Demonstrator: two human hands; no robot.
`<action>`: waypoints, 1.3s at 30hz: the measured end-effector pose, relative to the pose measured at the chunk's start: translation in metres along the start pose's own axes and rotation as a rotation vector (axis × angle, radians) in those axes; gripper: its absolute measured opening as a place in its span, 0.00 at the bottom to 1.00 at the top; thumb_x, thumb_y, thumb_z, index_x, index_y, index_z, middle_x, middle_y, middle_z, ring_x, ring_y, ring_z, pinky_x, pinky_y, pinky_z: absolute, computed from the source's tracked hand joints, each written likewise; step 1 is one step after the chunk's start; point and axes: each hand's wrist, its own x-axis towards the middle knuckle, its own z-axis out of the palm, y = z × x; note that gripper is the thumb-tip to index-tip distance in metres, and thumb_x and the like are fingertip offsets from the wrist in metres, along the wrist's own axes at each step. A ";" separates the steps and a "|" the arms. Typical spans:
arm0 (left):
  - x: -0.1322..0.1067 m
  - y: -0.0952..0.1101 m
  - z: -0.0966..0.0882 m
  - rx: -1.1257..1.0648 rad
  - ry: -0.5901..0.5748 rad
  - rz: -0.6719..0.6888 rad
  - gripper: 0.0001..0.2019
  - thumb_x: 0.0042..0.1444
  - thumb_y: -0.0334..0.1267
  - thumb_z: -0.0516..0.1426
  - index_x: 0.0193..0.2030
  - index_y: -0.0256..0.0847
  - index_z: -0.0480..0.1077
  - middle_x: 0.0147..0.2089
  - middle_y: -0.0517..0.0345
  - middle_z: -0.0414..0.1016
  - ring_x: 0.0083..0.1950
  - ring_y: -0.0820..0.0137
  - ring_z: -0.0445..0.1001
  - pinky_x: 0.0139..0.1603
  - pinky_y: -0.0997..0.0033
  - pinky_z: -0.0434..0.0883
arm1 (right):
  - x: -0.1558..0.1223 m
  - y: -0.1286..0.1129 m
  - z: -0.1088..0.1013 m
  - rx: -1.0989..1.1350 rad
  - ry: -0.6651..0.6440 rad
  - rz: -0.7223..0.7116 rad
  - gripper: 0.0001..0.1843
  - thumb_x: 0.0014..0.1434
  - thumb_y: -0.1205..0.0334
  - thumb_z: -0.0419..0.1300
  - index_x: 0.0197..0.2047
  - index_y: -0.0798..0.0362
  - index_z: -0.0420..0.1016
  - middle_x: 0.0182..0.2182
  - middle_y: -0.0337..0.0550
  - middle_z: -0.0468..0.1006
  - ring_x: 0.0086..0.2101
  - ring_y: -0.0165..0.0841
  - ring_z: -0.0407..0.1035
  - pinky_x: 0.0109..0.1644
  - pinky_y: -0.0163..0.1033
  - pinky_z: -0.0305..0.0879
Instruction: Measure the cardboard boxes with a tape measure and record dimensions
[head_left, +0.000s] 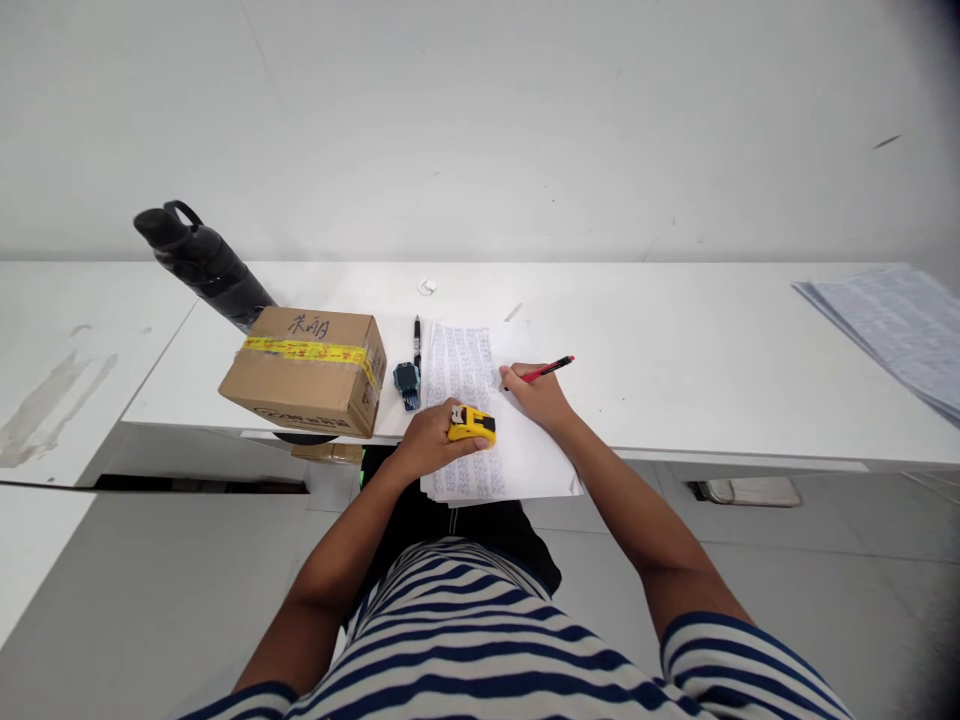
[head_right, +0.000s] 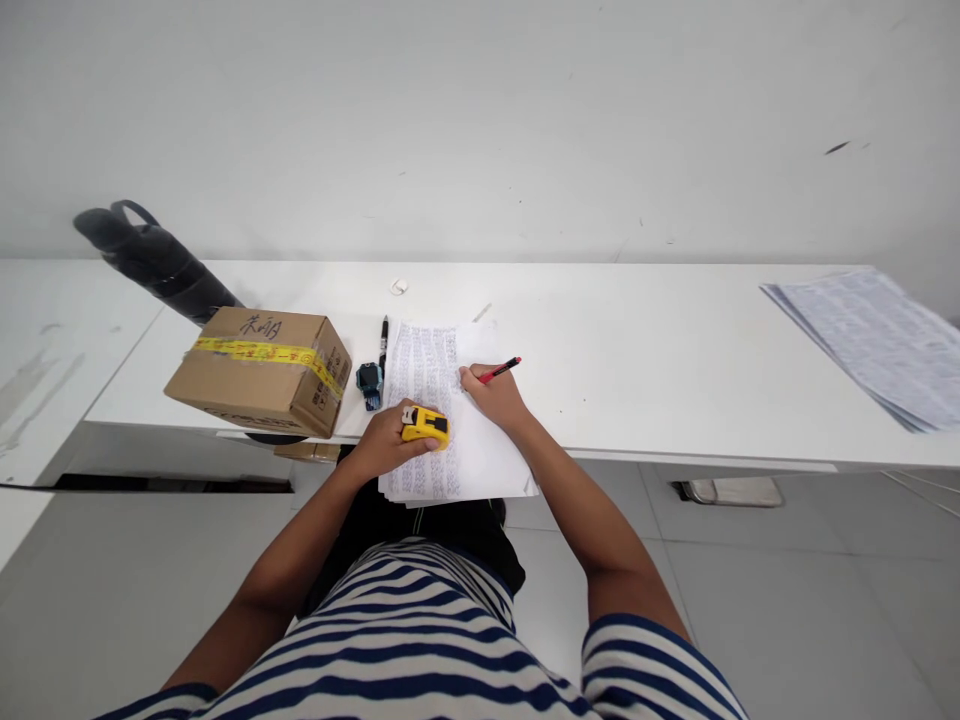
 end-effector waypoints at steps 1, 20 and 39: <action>0.000 -0.001 0.000 0.008 -0.002 -0.001 0.25 0.50 0.60 0.63 0.47 0.45 0.72 0.43 0.56 0.79 0.45 0.60 0.78 0.46 0.63 0.71 | 0.000 0.000 0.000 -0.003 -0.009 -0.002 0.21 0.59 0.48 0.55 0.20 0.51 0.71 0.19 0.38 0.71 0.26 0.33 0.65 0.33 0.39 0.62; -0.075 0.012 0.003 -0.203 0.626 0.575 0.35 0.47 0.73 0.55 0.51 0.49 0.64 0.56 0.44 0.75 0.67 0.54 0.66 0.70 0.42 0.56 | -0.082 -0.062 0.017 0.023 -0.509 -0.458 0.45 0.62 0.49 0.61 0.74 0.36 0.40 0.71 0.50 0.54 0.67 0.45 0.57 0.62 0.54 0.68; -0.159 0.029 -0.160 -0.358 0.365 -0.214 0.18 0.45 0.47 0.69 0.34 0.39 0.70 0.26 0.63 0.70 0.27 0.76 0.67 0.29 0.74 0.65 | -0.068 -0.121 0.046 -0.197 -0.475 -0.701 0.24 0.62 0.59 0.57 0.62 0.47 0.65 0.53 0.52 0.79 0.40 0.42 0.80 0.40 0.47 0.77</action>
